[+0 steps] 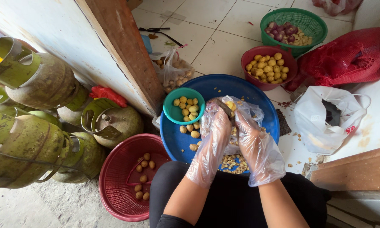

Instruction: The person sits on the floor and uses a small knife to peel the outer skin off small round nuts. They hold each nut in the left hand and scrape the skin with the knife in the right hand, placing peeled nuts into a blue basin and discarding skins into a plastic bag.

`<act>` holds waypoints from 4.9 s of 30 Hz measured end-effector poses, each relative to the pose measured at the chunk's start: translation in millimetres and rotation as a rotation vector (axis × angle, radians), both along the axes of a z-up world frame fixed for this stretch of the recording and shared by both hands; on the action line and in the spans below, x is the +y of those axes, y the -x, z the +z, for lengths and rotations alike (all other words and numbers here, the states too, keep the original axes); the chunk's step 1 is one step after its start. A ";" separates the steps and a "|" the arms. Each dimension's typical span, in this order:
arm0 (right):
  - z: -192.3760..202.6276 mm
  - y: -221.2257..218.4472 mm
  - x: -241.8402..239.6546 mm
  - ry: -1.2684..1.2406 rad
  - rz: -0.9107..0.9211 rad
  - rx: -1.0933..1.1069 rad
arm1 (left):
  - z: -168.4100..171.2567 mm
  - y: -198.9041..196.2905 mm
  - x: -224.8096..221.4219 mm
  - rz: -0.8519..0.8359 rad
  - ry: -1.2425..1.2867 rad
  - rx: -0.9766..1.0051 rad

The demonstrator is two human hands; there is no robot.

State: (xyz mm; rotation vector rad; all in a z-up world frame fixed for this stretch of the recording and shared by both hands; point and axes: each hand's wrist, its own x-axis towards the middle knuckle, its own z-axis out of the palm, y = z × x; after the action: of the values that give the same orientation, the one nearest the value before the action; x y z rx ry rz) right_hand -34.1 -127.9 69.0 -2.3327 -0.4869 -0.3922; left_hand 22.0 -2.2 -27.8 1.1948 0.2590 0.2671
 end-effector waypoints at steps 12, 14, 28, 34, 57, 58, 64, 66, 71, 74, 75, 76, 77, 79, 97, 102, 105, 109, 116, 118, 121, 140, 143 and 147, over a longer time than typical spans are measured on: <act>-9.1 -5.2 0.6 -0.120 0.028 0.056 | 15.3 9.6 3.7 0.016 -0.227 -0.025; -7.0 -6.2 -0.3 -0.116 0.016 0.086 | 18.3 14.3 5.8 0.003 -0.340 -0.025; -16.8 -10.4 -5.2 -0.212 0.004 0.112 | 1.3 -12.1 -6.0 -0.070 0.172 -0.013; -23.1 -28.1 -16.8 -0.229 -0.092 0.551 | 35.8 15.8 -8.7 -0.213 0.056 0.093; -13.5 -11.7 -4.6 -0.151 0.084 -0.003 | -14.2 -3.2 -0.9 0.011 -0.028 -0.006; -14.1 -12.1 -4.2 -0.140 0.066 0.031 | -10.3 0.1 1.1 0.012 -0.102 -0.024; -7.5 -9.1 -4.5 -0.159 0.050 0.128 | 37.5 19.7 3.8 -0.001 -0.503 -0.141; -3.2 -9.5 -4.3 -0.185 0.032 0.191 | 54.4 27.2 5.5 -0.020 -0.594 -0.173; -1.4 -25.0 -11.3 -0.042 -0.095 0.579 | 74.8 39.6 1.5 -0.140 -0.517 -0.217; -11.7 -30.9 -18.0 -0.240 0.098 0.308 | 70.5 26.5 -4.4 -0.175 -0.320 0.025; -15.8 -32.8 -21.2 -0.363 0.206 0.105 | 67.1 18.7 -5.1 -0.176 -0.276 0.163; -20.7 -33.1 -25.9 -0.434 0.198 0.260 | 61.8 12.3 -4.9 -0.177 -0.133 0.170; -25.9 -33.2 -30.8 -0.503 0.190 0.415 | 55.6 6.1 -3.6 -0.176 0.011 0.176; -37.8 -31.5 -40.3 -0.549 0.157 0.572 | 41.0 0.2 -0.1 -0.140 0.222 0.212; -44.1 -53.6 -64.7 -0.151 -0.039 0.405 | -95.6 -47.5 20.6 0.157 0.873 0.331; -47.7 -58.0 -76.6 -0.159 -0.128 0.379 | -163.3 -79.1 11.5 -0.074 0.520 0.301; -56.4 -67.1 -83.7 -0.361 -0.054 0.356 | -185.2 -97.7 5.2 -0.007 0.503 0.571; -63.0 -75.5 -93.7 -0.323 -0.136 0.412 | -204.7 -116.1 -14.7 -0.023 0.455 0.666; -51.5 -88.5 -100.7 -0.193 -0.246 0.403 | -172.5 -289.9 -79.6 -0.075 0.723 0.508; -50.7 -92.1 -99.9 -0.156 -0.257 0.423 | -160.8 -327.5 -84.4 -0.054 0.857 0.470; -52.9 -95.6 -97.4 -0.137 -0.252 0.508 | -166.1 -331.7 -74.2 -0.033 0.812 0.460; -95.0 -120.8 -87.9 -0.119 -0.287 0.516 | -142.6 -282.8 -16.4 -0.258 -1.710 -0.101; -99.9 -131.4 -86.0 -0.168 -0.325 0.584 | -120.3 -328.2 -61.6 -0.336 -1.794 -0.225; -100.6 -152.5 -79.3 -0.101 -0.475 0.786 | -101.1 -382.3 -115.0 -0.371 -1.818 -0.370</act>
State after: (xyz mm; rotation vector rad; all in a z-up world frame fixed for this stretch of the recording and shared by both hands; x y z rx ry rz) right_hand 118.4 -207.2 -31.5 -2.2568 0.4559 0.2929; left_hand 404.4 -117.2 -128.9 2.8703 -0.7312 0.3811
